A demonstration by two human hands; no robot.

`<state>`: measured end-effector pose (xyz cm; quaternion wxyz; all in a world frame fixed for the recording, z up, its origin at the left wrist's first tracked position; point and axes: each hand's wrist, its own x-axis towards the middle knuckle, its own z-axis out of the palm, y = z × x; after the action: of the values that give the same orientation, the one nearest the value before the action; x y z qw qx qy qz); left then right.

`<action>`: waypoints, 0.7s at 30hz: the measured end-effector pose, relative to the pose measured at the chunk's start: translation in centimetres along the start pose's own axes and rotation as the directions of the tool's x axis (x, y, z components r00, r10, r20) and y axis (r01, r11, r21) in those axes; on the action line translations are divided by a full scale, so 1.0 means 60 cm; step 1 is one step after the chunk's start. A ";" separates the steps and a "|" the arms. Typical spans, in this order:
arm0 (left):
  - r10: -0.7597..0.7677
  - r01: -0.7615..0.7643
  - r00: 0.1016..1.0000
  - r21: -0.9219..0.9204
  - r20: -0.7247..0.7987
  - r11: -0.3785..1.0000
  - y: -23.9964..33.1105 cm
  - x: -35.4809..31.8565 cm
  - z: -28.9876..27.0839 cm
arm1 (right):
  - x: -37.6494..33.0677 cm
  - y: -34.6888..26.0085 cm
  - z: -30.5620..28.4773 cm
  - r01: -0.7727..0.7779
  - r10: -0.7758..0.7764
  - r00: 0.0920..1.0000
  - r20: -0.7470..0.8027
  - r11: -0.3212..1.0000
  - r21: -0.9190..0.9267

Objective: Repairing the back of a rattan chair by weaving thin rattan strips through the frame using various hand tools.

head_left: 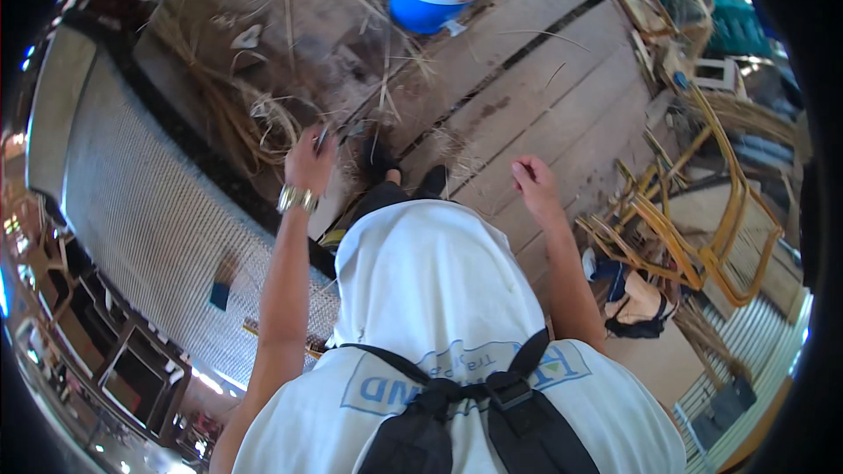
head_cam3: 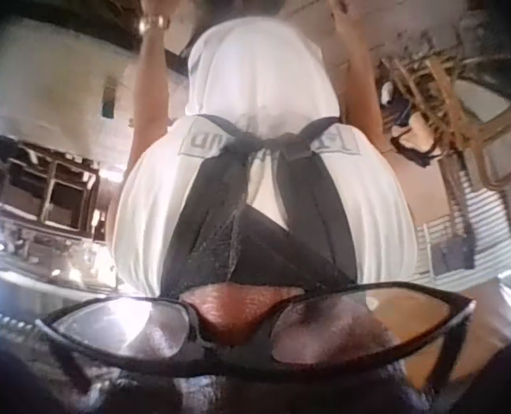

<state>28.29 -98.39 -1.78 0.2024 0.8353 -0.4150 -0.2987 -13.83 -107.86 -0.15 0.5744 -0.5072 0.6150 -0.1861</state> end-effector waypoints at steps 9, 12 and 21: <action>0.066 -0.068 0.997 0.075 0.035 0.995 0.007 0.246 0.048 | -0.111 0.074 -0.088 -0.047 0.026 0.980 -0.197 0.994 -0.102; 0.232 -0.253 0.962 0.155 0.142 0.955 -0.019 0.285 0.047 | -0.161 0.093 -0.099 -0.116 0.106 0.965 -0.241 0.993 -0.027; 0.218 -0.231 0.962 0.064 0.163 0.971 0.009 0.268 0.035 | -0.187 0.128 -0.079 -0.202 0.206 0.955 -0.215 0.979 0.040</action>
<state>34.22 -111.97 -8.35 0.1676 0.7645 -0.5335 -0.3205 -23.18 -96.95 0.73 0.5241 -0.4124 0.7215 -0.1860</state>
